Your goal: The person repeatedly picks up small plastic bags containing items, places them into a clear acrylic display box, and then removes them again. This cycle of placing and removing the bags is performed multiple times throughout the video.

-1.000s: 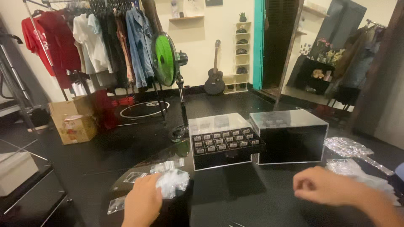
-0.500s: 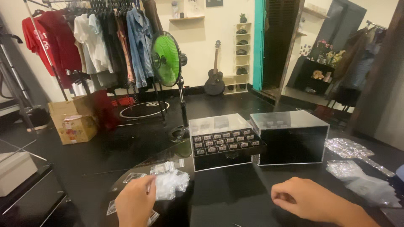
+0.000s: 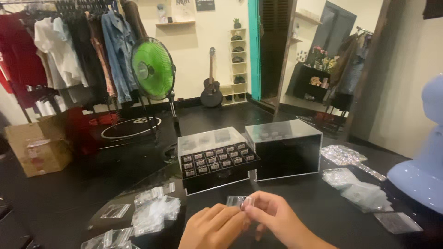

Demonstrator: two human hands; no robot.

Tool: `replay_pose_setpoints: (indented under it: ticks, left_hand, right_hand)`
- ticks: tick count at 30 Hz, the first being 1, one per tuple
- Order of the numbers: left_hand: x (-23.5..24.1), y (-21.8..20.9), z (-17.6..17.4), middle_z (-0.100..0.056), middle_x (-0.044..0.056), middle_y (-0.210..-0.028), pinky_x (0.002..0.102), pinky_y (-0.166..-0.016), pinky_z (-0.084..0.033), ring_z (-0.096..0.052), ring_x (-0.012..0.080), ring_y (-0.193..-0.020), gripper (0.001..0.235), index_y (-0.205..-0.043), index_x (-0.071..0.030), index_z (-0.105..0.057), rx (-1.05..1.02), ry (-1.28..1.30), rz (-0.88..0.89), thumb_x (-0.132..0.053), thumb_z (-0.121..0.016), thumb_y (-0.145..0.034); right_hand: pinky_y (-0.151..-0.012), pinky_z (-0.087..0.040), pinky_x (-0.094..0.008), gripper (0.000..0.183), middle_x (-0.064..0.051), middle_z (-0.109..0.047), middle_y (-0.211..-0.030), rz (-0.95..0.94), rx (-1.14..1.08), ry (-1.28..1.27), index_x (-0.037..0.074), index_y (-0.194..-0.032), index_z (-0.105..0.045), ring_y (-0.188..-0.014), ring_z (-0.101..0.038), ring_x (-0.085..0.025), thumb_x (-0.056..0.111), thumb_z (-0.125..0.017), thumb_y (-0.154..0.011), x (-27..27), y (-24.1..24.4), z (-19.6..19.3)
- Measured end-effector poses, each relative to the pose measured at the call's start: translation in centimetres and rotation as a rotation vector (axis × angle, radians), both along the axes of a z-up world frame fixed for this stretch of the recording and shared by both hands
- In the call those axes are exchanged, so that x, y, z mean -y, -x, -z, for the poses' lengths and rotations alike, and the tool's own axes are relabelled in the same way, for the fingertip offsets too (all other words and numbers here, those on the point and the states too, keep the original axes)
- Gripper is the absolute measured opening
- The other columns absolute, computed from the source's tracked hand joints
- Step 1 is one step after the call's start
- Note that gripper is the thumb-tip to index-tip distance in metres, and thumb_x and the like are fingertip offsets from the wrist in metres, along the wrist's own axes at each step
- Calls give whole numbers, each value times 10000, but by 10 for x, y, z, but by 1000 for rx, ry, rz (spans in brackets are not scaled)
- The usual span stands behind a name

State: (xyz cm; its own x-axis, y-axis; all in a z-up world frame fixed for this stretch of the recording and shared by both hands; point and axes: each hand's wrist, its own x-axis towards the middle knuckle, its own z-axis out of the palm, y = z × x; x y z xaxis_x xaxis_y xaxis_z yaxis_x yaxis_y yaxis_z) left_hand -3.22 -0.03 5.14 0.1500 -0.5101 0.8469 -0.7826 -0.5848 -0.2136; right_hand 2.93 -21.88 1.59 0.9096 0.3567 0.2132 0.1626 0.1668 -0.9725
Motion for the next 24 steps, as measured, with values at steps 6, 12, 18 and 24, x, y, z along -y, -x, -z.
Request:
replay_pose_setpoints:
  ticks: [6, 12, 18, 24]
  left_hand:
    - [-2, -49, 24, -742, 84, -1349, 413, -979, -593, -683, 305, -1119, 278, -1310, -104, -750, -42, 39, 35, -254, -758, -1076]
    - [-10, -46, 47, -755, -23, -1141, 338, -640, -532, -633, 206, -792, 203, -1205, -187, -748, -113, 9, 41, -121, -833, -1033]
    - [-17, -46, 47, -688, 20, -1169, 367, -743, -548, -624, 241, -927, 252, -1151, -191, -694, -194, -42, 95, -72, -829, -974]
    - [-14, -41, 45, -632, 124, -1242, 434, -791, -524, -597, 318, -932, 152, -1117, -93, -672, -226, -48, 65, -92, -742, -982]
  right_hand:
    - [-421, -571, -313, 272, -139, -694, -760, -76, 8, 137, -70, -1257, -877, -675, -645, -203, 41, -712, -1072, 20, -30, 19]
    - [-484, -558, -314, 157, -178, -817, -774, -48, -47, 240, -82, -1011, -920, -645, -701, -209, 46, -829, -1020, 12, -4, -10]
    - [-521, -607, -335, 187, -243, -826, -751, -139, -42, 264, -105, -973, -895, -646, -740, -248, 71, -835, -989, 16, -15, 6]
    - [-565, -650, -283, 199, -123, -948, -779, 60, 53, 455, 4, -927, -1005, -674, -831, -163, 126, -858, -986, 2, 13, -22]
